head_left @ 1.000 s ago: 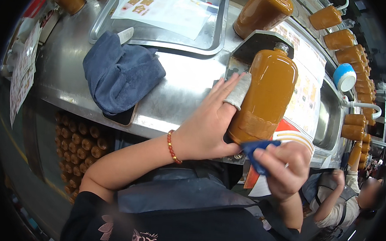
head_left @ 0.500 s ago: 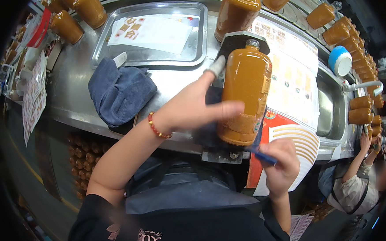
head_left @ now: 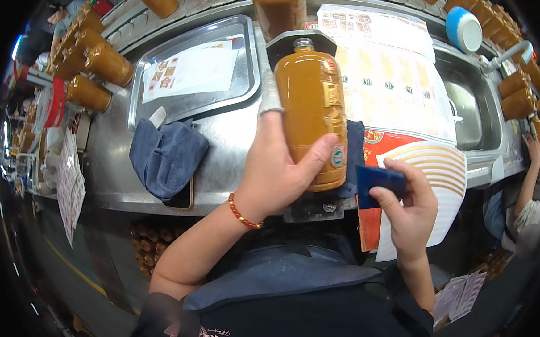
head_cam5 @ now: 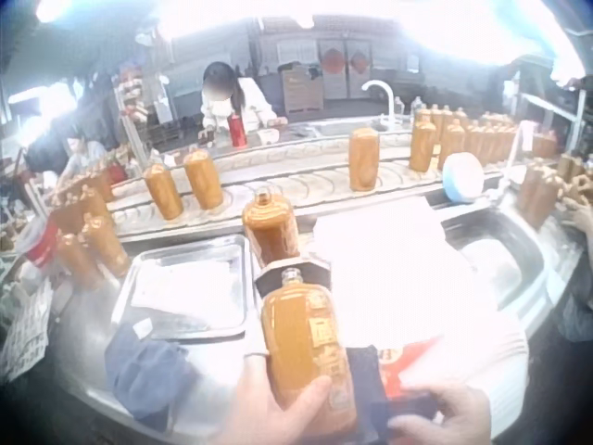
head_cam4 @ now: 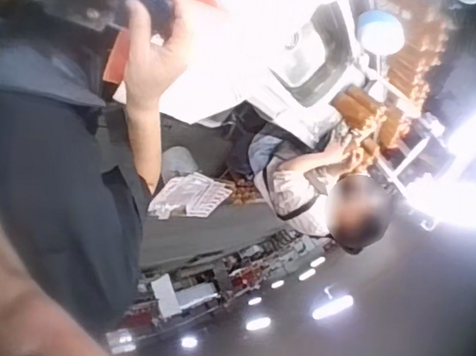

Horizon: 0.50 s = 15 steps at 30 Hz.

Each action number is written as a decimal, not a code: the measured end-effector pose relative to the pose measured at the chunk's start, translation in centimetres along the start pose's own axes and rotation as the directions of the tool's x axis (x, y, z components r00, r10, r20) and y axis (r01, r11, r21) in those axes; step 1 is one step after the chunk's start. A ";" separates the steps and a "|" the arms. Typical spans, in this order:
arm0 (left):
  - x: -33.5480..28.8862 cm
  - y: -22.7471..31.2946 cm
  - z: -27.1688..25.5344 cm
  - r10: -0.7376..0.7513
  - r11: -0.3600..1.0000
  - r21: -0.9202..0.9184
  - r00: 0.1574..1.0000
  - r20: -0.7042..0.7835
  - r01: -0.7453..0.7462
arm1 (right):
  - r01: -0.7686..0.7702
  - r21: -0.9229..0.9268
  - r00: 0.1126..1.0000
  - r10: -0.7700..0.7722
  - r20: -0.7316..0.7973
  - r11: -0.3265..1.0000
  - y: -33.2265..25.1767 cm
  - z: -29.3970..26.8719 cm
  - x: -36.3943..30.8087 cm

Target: The person applies adhesive labels to amber-colored bottles on a production line. They peel labels from a sheet, position them on the bottle surface, and smooth them with a blue squeegee tool. The person handles multiple bottles sequentially, placing finished bottles onto a conveyor belt.

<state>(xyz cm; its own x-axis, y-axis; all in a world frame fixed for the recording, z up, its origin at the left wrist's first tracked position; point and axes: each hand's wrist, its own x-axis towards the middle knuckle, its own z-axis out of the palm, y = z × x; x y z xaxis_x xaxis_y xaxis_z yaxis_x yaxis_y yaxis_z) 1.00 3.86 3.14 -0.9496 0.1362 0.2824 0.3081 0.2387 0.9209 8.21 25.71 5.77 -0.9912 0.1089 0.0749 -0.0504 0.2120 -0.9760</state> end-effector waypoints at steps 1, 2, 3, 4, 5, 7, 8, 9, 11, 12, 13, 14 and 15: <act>0.0 0.1 -0.1 -0.051 0.996 -0.074 0.999 0.008 0.052 | -0.091 0.125 0.995 0.087 0.041 0.988 -0.2 -0.2 0.3; 0.0 0.3 -0.4 -0.103 0.984 -0.145 0.994 0.020 0.105 | -0.132 0.229 0.990 0.116 0.083 0.964 -0.2 -0.2 0.6; 0.1 0.4 -1.0 -0.168 0.969 -0.168 0.982 0.088 0.181 | -0.176 0.308 0.984 0.167 0.057 0.935 0.1 0.1 1.0; 0.1 0.6 -1.5 -0.231 0.949 -0.183 0.960 0.156 0.258 | -0.216 0.385 0.975 0.218 0.037 0.897 0.5 0.6 1.3; 0.0 -0.1 -1.7 -0.225 0.945 -0.198 0.958 0.178 0.259 | -0.250 0.408 0.967 0.247 0.061 0.878 1.1 0.6 1.6; -0.2 -0.4 -2.0 -0.218 0.942 -0.208 0.953 0.209 0.262 | -0.322 0.446 0.946 0.301 0.119 0.835 2.2 0.6 2.1; -0.2 -0.4 -2.1 -0.227 0.941 -0.205 0.950 0.216 0.271 | -0.375 0.467 0.927 0.310 0.211 0.801 2.2 0.6 2.4; -0.2 -0.3 -2.4 -0.235 0.938 -0.201 0.946 0.223 0.281 | -0.427 0.482 0.901 0.312 0.302 0.765 2.1 0.5 2.7; -0.7 -0.8 -3.0 -0.263 0.936 -0.167 0.933 0.248 0.308 | -0.523 0.435 0.844 0.371 0.388 0.733 1.7 0.7 3.1; -1.3 -0.8 -3.0 -0.224 0.950 -0.169 0.951 0.213 0.262 | -0.538 0.398 0.826 0.371 0.424 0.743 1.9 0.7 3.3; -1.8 -0.8 -2.9 -0.183 0.962 -0.171 0.966 0.182 0.214 | -0.551 0.359 0.808 0.374 0.455 0.753 2.2 0.7 3.6; -2.4 -0.8 -2.9 -0.141 0.971 -0.172 0.978 0.151 0.166 | -0.562 0.320 0.788 0.377 0.486 0.763 2.5 0.8 3.7; -2.8 -1.4 -3.0 -0.080 0.986 -0.129 0.982 0.169 0.103 | -0.541 0.307 0.797 0.362 0.483 0.783 2.9 1.1 3.6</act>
<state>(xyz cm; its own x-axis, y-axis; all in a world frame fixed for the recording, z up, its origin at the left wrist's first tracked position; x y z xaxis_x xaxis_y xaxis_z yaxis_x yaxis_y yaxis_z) 3.07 0.28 1.88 -0.9477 0.2770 0.1584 0.1989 0.1249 0.9720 4.33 25.65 2.99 -0.8675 -0.3057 -0.3924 0.4596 -0.1913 -0.8672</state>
